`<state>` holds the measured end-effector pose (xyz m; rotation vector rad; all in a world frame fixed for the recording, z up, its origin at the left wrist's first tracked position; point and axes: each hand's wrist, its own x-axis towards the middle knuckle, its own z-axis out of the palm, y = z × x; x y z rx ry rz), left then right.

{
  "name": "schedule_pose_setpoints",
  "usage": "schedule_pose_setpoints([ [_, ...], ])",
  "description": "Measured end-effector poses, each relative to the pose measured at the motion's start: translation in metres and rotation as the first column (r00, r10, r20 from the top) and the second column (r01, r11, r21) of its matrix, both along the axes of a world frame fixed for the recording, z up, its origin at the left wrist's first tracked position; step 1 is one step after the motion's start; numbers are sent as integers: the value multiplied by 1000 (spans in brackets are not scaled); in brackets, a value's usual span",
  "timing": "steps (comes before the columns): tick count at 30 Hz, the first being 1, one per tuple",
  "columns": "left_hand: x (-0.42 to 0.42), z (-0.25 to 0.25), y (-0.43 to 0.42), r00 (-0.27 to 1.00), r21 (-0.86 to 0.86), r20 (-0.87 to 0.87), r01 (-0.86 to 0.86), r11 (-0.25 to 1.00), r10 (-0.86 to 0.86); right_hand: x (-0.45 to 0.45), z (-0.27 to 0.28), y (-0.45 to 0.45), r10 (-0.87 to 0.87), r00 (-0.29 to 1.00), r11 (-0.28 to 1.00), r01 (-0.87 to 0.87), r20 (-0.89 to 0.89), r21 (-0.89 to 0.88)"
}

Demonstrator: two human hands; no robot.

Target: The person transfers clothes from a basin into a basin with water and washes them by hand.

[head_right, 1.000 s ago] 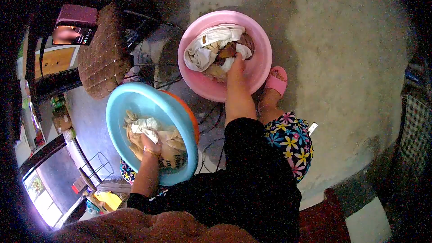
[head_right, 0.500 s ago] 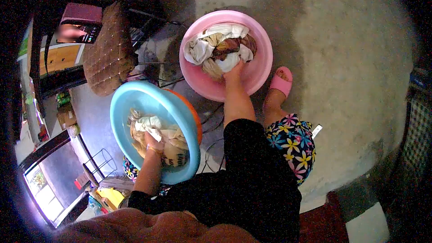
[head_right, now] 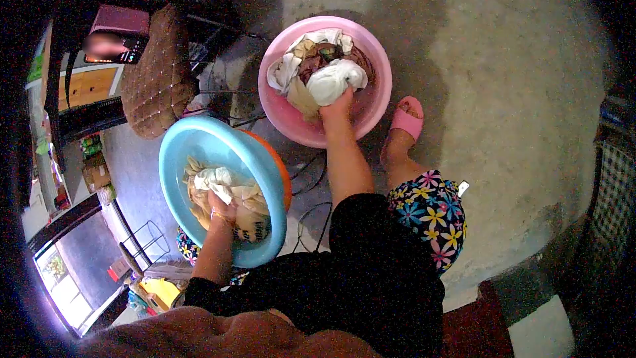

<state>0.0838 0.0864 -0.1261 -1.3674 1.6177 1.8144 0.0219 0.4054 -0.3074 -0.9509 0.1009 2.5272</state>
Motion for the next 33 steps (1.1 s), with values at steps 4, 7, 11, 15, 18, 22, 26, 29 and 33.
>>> schedule_pose_setpoints([
  [4, -1, 5, 7, 1000, -20, -20, 14, 1000, -14, -23, 16, 2, -26, 999, 997, 25, 21, 72],
  [7, 0, 5, 4, 999, 3, -8, 40, 999, -40, -41, 17, -3, -48, 999, 993, 49, -18, 104],
  [11, -1, 5, 4, 999, -3, 9, 34, 999, -34, -62, 25, -7, -34, 996, 996, 27, 84, 85],
  [15, 1, 0, 3, 1000, -69, 13, -26, 997, 26, -78, 69, -9, -70, 988, 983, 44, 139, 180],
  [18, 2, 8, 6, 999, -12, 26, 35, 999, -34, -84, 64, -11, -100, 984, 976, 68, 148, 208],
  [22, -1, 5, 10, 997, -30, 9, -70, 997, 71, -67, 53, 3, -31, 994, 992, 18, 100, 127],
  [26, -1, 3, 11, 999, -15, -26, -39, 999, 39, -40, 51, 19, -67, 995, 992, 58, 75, 116],
  [29, -2, 4, 9, 1000, -13, -4, -29, 999, 29, -26, 66, 25, -63, 984, 990, 41, 166, 132],
  [33, -1, 7, 11, 1000, -30, -10, 8, 1000, -8, -43, 48, 16, -56, 983, 980, 20, 176, 199],
])
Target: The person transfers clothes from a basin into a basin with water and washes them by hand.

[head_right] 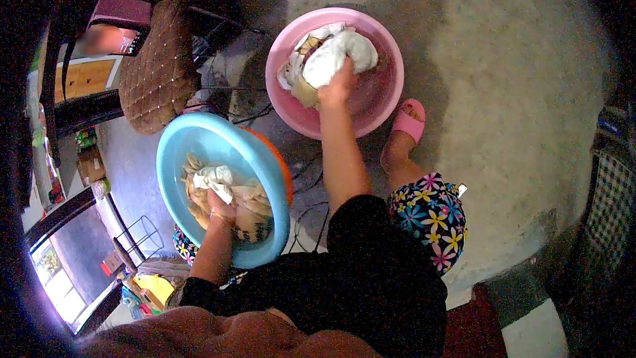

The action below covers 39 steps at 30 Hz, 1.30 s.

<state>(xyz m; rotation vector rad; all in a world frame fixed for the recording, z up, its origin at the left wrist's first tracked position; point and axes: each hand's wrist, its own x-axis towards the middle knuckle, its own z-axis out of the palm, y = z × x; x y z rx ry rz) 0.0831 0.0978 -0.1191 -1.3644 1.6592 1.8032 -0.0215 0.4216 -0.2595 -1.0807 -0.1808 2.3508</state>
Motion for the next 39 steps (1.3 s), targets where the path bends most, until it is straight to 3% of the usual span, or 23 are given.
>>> schedule_pose_setpoints([
  [1, 1, -2, -3, 1000, 11, -5, 8, 1000, -8, -6, 12, -3, 3, 1000, 1000, -3, -15, 15],
  [3, 3, -10, -13, 1000, 36, -18, 26, 999, -25, -32, 8, -14, -11, 975, 996, -9, 222, 88],
  [4, 3, -9, -14, 998, 37, -30, 57, 998, -56, -39, 22, -19, 26, 948, 999, -32, 317, 13],
  [5, 4, -8, -15, 996, 38, -42, 86, 996, -84, -47, 26, -26, 63, 919, 991, -102, 390, 81],
  [6, 4, -8, -16, 992, 37, -53, 115, 993, -113, -66, -21, -36, 130, 827, 937, -283, 547, 205],
  [7, 4, -8, -16, 994, 30, -42, 101, 994, -100, -82, -69, -45, 156, 700, 837, -468, 696, 283],
  [8, 4, -7, -16, 996, 22, -30, 87, 996, -87, -87, -66, -45, 90, 627, 737, -565, 774, 371],
  [12, -2, 8, 9, 993, 19, 20, -121, 992, 121, -83, -29, -30, 246, 629, 801, -560, 738, 211],
  [15, 1, 2, 0, 1000, 1, 17, -22, 1000, 22, -86, -51, -30, 392, 644, 740, -645, 657, 191],
  [18, 1, -4, -8, 1000, 15, -2, 18, 1000, -18, -60, -44, -44, 56, 784, 549, -541, 618, 637],
  [21, 2, -7, -12, 996, 31, -52, 71, 997, -69, -16, 25, -46, 53, 426, 189, -893, 903, 409],
  [25, 1, -5, -7, 999, 23, -45, 32, 999, -31, -25, 2, -73, -130, 386, -13, -921, 913, 388],
  [29, 5, -7, -12, 996, 2, -43, 77, 997, -77, -39, -3, -63, 26, 300, -137, -944, 954, 301],
  [33, 1, 4, 1, 999, -24, 31, -22, 999, 23, -40, -3, -62, 20, 246, -146, -958, 969, 246],
  [36, 2, 1, -5, 998, -29, -4, 60, 998, -60, -34, 7, -56, 79, 313, -40, -948, 946, 317],
  [39, 3, -3, -9, 996, -49, -21, 86, 995, -87, -22, 14, -49, -7, 452, 54, -891, 892, 452],
])
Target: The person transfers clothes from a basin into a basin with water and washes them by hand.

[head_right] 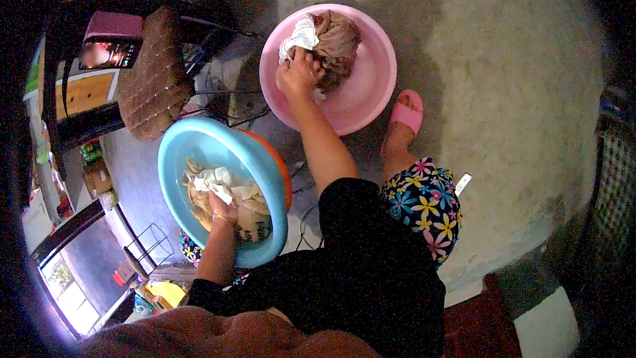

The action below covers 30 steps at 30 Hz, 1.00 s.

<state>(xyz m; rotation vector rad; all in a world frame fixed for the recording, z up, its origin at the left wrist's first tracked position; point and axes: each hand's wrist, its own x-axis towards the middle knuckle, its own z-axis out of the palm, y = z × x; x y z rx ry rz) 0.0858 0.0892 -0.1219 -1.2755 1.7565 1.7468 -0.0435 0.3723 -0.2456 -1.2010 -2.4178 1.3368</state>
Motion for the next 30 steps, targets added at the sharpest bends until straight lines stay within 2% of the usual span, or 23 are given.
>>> schedule_pose_setpoints([
  [3, -6, 4, 7, 990, 21, 57, -132, 991, 131, 10, -13, 16, -152, 968, 969, 186, -202, 162],
  [4, -7, 3, 7, 992, 27, 37, -125, 992, 124, 13, -18, 22, -200, 941, 944, 260, -272, 204],
  [8, -2, -6, -3, 994, 24, 12, -108, 994, 107, 0, -48, 38, -504, 830, 857, 515, -241, -16],
  [9, -2, -8, -7, 994, 16, 12, -106, 994, 106, -6, -47, 42, -448, 863, 877, 373, -233, -304],
  [10, -2, -7, -8, 994, 32, 7, -108, 994, 108, -13, -41, 45, -320, 932, 927, 272, -171, -257],
  [12, 0, -5, -7, 994, 65, 6, -110, 992, 110, -20, -26, 44, -124, 989, 986, 114, -82, -123],
  [15, 2, -4, -8, 1000, 80, -20, -12, 997, 13, -23, -38, 46, 5, 1000, 994, -6, -7, -109],
  [16, 1, -2, -5, 999, 65, -3, -44, 997, 44, -22, -42, 48, 41, 999, 994, -41, 1, -101],
  [18, 0, 2, 1, 994, 32, 30, -107, 994, 106, -17, -43, 58, 45, 997, 983, -54, -60, -173],
  [19, 0, 1, 2, 999, 24, -5, -45, 999, 45, -16, -38, 59, 21, 996, 978, -37, -81, -206],
  [20, -1, 1, 5, 998, 17, -25, -58, 998, 59, -15, -34, 58, -2, 995, 971, -22, -100, -238],
  [23, -1, 4, 11, 994, 24, -41, -97, 995, 98, -2, -23, 39, -168, 975, 986, 165, -145, -27],
  [26, -4, 1, 6, 993, 67, -6, -114, 991, 114, 13, -27, 7, -357, 907, 925, 376, -223, 52],
  [27, -4, -1, 5, 994, 64, -7, -110, 992, 111, 14, -38, -7, -427, 882, 904, 415, -197, -104],
  [28, -3, -1, 4, 994, 62, -7, -106, 992, 107, 12, -34, -15, -326, 939, 939, 308, -109, -155],
  [29, -1, 1, -1, 1000, 94, 3, 26, 995, -26, 11, -30, -22, -213, 977, 956, 203, -24, -213],
  [30, -1, 5, 2, 1000, 96, 18, 7, 995, -8, 10, -26, -27, -91, 994, 955, 102, 52, -279],
])
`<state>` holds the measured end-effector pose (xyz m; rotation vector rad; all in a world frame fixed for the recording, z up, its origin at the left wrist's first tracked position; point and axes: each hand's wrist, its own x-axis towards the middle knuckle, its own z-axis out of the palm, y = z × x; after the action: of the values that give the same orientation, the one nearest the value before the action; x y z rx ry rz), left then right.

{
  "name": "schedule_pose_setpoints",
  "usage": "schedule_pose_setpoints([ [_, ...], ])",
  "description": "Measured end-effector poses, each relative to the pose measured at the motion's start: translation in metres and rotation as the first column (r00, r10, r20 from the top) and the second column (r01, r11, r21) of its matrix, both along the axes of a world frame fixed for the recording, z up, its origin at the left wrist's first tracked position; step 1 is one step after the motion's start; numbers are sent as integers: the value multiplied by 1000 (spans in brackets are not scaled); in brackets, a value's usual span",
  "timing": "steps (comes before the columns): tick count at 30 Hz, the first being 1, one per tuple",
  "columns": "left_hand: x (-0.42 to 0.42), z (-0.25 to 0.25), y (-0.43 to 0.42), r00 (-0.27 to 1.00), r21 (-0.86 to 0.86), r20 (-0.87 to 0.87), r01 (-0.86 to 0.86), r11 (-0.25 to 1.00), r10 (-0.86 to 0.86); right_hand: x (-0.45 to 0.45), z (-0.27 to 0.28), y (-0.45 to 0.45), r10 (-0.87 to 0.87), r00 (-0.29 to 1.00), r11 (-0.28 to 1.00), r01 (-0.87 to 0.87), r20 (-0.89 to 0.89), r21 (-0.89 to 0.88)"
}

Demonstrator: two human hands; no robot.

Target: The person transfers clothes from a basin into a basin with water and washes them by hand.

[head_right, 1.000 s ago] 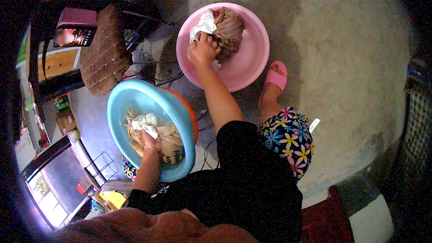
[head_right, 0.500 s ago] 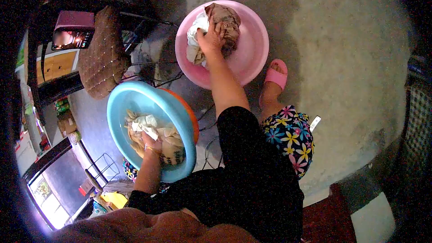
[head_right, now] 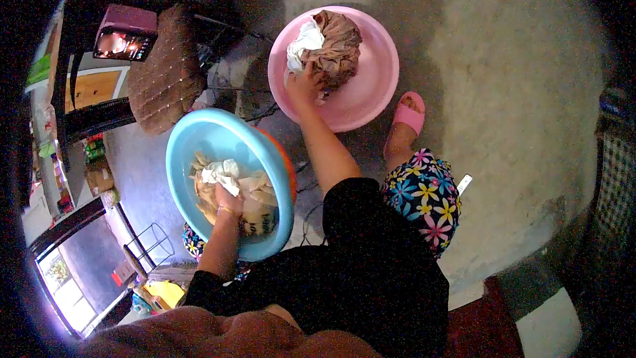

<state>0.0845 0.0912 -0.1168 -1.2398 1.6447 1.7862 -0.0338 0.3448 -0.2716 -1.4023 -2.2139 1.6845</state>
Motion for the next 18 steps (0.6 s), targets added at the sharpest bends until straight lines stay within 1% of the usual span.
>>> schedule_pose_setpoints([
  [1, -2, 5, 6, 1000, 1, 14, -19, 1000, 19, -3, 5, -1, 37, 999, 999, -37, 12, 12],
  [2, -3, 8, 10, 999, 2, 31, -41, 999, 41, -6, 6, 0, 49, 993, 999, -47, -111, 15],
  [4, -3, 6, 9, 999, 40, 8, -38, 998, 38, -15, -16, 0, 69, 937, 998, -64, -343, 24],
  [5, -6, 3, 9, 999, 61, -9, -35, 998, 35, -20, -27, -3, 122, 926, 987, -75, -357, 142],
  [8, -4, -9, -4, 999, 87, -33, 12, 996, -10, -5, -31, -5, 313, 935, 913, -247, -169, 326],
  [9, -4, -8, -3, 999, 72, -40, -7, 997, 10, 2, -36, 2, 411, 887, 876, -320, -210, 362],
  [12, -7, -3, 8, 996, 41, -49, -76, 996, 78, 23, -3, 12, 212, 879, 973, -147, -427, 179],
  [13, -9, -2, 9, 994, 34, -39, -102, 994, 104, 29, 4, 8, 142, 931, 968, -59, -338, 243],
  [14, -9, 2, 11, 991, 25, -28, -129, 991, 129, 39, 10, 5, 124, 952, 960, -44, -279, 277],
  [15, -7, 7, 14, 995, 40, -64, -70, 997, 73, 50, 12, 5, 104, 969, 949, -30, -222, 314],
  [16, -9, 5, 15, 993, 53, -78, -84, 995, 88, 57, 8, 3, 80, 983, 935, -16, -166, 354],
  [17, -10, 2, 14, 990, 65, -93, -98, 993, 104, 62, 4, -7, 13, 1000, 937, -7, -15, 349],
  [18, -9, 0, 12, 987, 76, -106, -112, 991, 119, 71, -5, -9, 160, 979, 931, -192, 127, 310],
])
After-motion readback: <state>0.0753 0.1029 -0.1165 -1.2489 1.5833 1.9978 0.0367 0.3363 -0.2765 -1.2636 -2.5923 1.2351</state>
